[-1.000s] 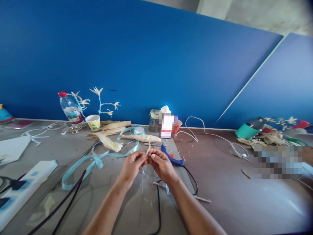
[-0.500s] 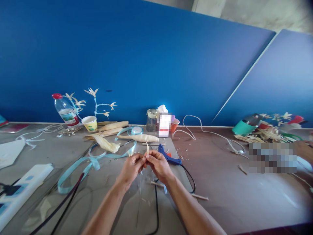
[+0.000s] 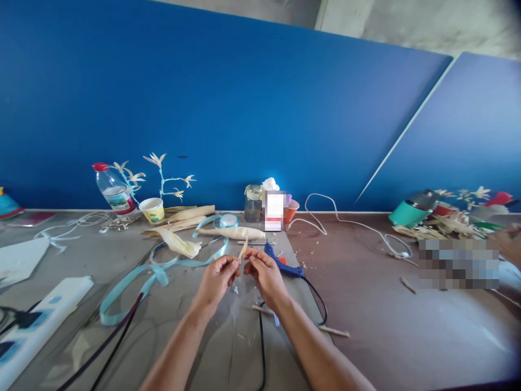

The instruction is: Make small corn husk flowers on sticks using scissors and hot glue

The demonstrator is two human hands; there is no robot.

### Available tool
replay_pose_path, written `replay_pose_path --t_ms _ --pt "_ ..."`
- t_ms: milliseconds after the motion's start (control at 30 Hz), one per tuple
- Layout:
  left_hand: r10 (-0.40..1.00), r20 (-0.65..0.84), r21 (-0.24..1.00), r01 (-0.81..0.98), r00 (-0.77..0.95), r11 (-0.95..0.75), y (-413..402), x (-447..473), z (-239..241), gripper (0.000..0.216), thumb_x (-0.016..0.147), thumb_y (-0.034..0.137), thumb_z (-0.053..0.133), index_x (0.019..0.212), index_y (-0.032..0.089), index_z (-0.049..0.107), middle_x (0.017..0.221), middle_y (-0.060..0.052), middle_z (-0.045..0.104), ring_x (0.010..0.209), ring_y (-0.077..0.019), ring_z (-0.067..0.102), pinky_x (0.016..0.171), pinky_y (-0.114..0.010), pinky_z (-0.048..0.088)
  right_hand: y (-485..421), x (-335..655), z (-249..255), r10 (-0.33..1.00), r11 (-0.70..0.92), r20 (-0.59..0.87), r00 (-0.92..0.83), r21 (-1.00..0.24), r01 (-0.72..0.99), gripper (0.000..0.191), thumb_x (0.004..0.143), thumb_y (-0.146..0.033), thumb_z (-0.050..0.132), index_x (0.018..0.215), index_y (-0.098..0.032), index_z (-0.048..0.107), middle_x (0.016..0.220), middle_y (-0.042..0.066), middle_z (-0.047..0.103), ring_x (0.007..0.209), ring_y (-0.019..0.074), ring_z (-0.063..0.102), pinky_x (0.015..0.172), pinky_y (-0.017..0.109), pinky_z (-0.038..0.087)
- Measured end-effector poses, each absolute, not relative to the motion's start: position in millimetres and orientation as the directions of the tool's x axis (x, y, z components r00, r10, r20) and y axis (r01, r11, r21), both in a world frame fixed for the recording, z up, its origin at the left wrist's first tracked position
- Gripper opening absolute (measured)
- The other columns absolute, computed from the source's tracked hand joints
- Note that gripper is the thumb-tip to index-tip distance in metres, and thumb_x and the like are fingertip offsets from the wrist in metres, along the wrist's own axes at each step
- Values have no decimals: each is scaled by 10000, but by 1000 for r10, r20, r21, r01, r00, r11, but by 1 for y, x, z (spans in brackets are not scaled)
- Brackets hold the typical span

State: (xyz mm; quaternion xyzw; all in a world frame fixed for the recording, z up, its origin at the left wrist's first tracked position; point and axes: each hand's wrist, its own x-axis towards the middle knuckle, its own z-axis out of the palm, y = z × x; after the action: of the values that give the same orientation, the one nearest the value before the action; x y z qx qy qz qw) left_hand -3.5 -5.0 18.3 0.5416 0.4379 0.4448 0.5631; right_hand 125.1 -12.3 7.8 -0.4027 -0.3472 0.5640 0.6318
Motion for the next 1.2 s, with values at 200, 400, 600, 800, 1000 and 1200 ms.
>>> replay_pose_path --t_ms 200,400,600,800,1000,1200 --pt "979 -16 991 -128 205 43 -2 -5 11 304 720 438 576 760 136 582 561 35 496 461 -65 379 460 -193 277 -11 130 7 984 31 -51 174 -897 -440 95 662 -260 503 613 -181 520 511 -46 473 425 81 408 448 215 281" --pt "981 -7 989 -140 192 35 -1 -6 12 298 704 433 597 735 137 582 543 45 482 454 -59 369 460 -191 262 -11 132 10 979 97 2 205 -884 -457 139 671 -311 528 614 -186 509 549 -43 477 429 78 393 452 223 281" --pt "982 7 997 -81 191 8 -2 -6 14 286 721 421 584 749 137 597 547 42 499 460 -61 377 463 -187 268 -10 130 9 980 103 16 197 -893 -439 309 713 -415 536 532 -193 422 490 -50 423 410 76 372 443 227 262" --pt "986 11 1000 -9 169 -10 -2 -5 17 307 695 443 591 741 139 598 542 33 502 458 -75 387 455 -192 285 -9 128 4 973 90 0 231 -922 -377 185 685 -342 506 578 -190 508 494 -32 477 452 100 409 464 234 291" --pt "988 19 999 43 153 -26 -1 -7 17 300 692 439 589 741 144 598 542 38 489 444 -72 369 438 -190 276 -10 129 2 980 46 -4 199 -968 -247 94 588 -172 474 657 -181 537 457 -64 478 447 90 410 469 205 283" --pt "990 60 995 76 130 -70 3 -12 14 291 719 433 566 769 149 605 552 33 496 443 -74 370 432 -194 272 -8 128 3 992 30 2 122 -973 -229 96 631 -196 478 700 -172 540 405 -88 433 382 74 371 422 192 260"
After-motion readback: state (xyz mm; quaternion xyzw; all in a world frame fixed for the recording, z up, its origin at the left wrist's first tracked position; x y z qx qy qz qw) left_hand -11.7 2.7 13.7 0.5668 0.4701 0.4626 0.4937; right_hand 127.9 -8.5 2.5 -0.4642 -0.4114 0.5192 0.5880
